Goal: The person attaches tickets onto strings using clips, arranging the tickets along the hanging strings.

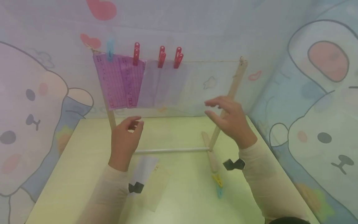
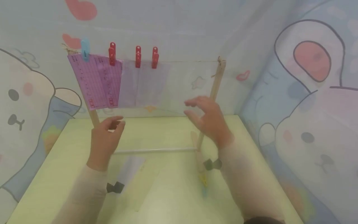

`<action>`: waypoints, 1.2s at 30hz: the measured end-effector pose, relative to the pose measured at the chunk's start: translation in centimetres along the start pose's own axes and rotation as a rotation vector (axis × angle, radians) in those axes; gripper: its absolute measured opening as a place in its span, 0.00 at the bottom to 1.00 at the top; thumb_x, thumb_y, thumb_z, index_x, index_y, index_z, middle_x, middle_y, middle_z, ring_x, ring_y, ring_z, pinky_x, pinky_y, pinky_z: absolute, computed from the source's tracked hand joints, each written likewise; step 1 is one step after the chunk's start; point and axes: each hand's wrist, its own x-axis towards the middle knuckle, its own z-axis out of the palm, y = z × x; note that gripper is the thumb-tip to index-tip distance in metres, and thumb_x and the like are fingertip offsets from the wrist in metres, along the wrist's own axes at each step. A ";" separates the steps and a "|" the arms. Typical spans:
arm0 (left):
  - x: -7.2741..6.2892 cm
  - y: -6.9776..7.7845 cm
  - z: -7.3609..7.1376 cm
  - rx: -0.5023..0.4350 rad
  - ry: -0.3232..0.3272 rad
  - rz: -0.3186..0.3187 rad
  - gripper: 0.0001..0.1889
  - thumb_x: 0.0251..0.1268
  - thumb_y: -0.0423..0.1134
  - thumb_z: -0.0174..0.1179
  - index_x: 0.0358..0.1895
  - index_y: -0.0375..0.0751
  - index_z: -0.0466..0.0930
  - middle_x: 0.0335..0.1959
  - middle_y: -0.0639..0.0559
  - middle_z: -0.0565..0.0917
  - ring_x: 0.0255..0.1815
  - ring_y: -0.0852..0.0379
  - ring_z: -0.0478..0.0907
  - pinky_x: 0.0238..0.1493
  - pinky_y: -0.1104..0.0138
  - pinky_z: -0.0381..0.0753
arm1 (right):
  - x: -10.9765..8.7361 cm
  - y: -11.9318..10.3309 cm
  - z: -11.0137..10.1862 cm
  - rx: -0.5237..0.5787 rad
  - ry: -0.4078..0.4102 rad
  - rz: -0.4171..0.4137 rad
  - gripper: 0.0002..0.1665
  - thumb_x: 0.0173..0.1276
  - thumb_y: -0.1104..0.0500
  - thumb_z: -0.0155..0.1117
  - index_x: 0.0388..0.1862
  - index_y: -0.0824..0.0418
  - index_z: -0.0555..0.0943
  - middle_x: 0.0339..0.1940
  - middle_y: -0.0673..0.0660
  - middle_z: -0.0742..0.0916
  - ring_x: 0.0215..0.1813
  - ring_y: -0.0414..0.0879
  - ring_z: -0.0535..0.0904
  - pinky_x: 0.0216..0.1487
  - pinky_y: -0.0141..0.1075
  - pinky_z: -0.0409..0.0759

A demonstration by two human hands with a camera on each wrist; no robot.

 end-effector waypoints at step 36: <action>-10.2 -13.8 3.9 0.405 -0.391 -0.247 0.35 0.63 0.41 0.67 0.71 0.29 0.69 0.55 0.27 0.83 0.55 0.27 0.81 0.54 0.32 0.71 | -24.2 5.3 8.0 -0.056 -0.340 0.986 0.13 0.60 0.51 0.80 0.35 0.55 0.84 0.32 0.48 0.85 0.37 0.45 0.80 0.41 0.44 0.81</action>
